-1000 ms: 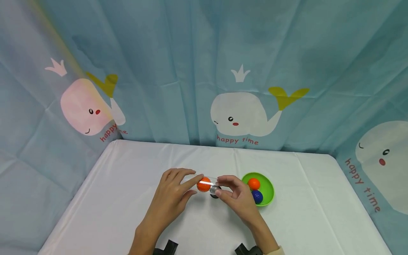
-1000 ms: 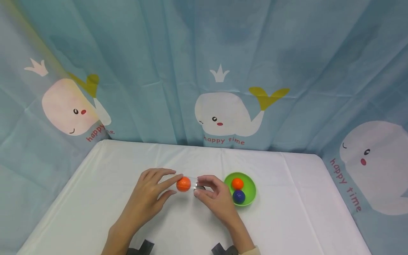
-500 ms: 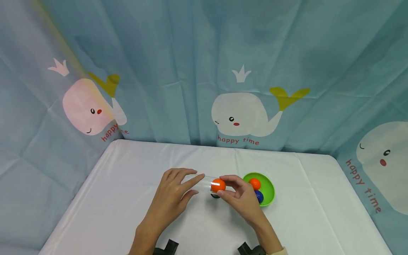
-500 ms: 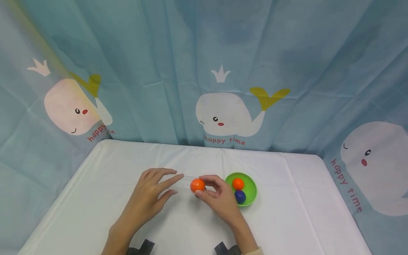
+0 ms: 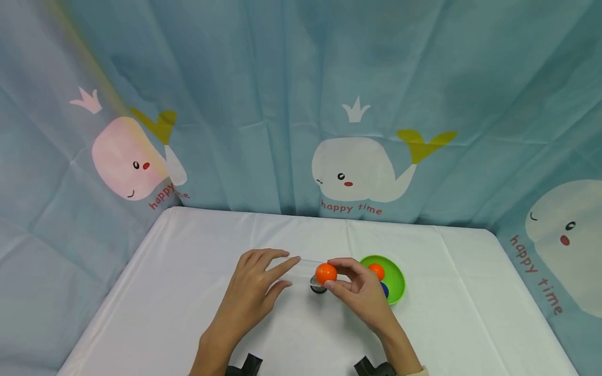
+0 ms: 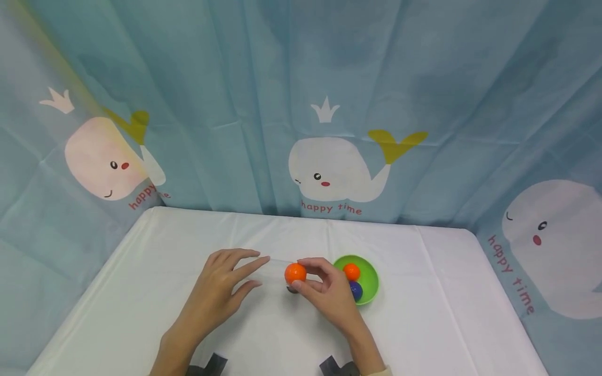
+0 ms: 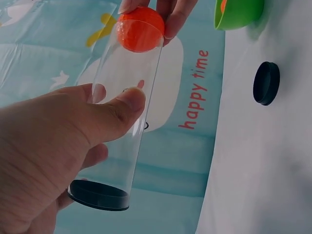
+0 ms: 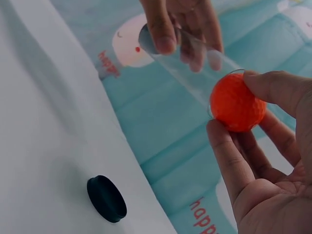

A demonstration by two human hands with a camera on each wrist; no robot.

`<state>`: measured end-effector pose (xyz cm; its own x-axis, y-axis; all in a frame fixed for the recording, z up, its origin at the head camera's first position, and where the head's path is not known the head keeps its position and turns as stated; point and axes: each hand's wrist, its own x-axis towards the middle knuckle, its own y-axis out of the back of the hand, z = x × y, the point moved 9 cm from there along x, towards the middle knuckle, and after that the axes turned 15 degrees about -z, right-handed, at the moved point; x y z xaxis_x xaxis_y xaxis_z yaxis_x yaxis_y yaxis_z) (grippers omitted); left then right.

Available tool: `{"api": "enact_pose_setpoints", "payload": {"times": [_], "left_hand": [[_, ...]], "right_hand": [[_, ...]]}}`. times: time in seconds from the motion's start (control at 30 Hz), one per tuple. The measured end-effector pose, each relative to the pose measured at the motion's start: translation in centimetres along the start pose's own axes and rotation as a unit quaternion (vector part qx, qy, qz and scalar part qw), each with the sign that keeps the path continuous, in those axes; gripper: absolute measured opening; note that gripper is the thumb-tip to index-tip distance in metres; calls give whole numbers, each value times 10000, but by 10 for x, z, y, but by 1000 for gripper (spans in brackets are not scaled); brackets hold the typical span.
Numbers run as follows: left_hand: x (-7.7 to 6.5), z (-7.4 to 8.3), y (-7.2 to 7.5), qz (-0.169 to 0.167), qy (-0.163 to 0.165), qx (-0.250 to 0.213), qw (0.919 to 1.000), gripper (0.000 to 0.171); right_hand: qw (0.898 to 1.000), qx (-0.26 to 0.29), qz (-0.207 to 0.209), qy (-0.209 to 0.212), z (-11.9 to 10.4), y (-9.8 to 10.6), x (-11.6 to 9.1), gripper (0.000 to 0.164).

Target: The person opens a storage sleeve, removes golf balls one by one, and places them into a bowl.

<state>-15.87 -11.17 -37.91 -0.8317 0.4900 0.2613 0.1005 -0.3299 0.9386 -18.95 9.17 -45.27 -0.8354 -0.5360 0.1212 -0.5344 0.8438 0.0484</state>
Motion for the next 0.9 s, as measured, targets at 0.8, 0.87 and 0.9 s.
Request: {"api": "enact_pose_setpoints", "payload": {"times": [0.8,0.87,0.9], "left_hand": [[-1,-10,-16,-60,161,-368,9992,65],[-1,-13,-16,-72,216,-434,9988,66],[-2,-14,-15,-68,238,-472,9986,67]], "right_hand": [[9966,-325,750,-67,-13,35,-17,40],[9963,-356,785,-46,-14,36,-17,41],[9959,-404,808,-30,-14,37,-16,41]]}}
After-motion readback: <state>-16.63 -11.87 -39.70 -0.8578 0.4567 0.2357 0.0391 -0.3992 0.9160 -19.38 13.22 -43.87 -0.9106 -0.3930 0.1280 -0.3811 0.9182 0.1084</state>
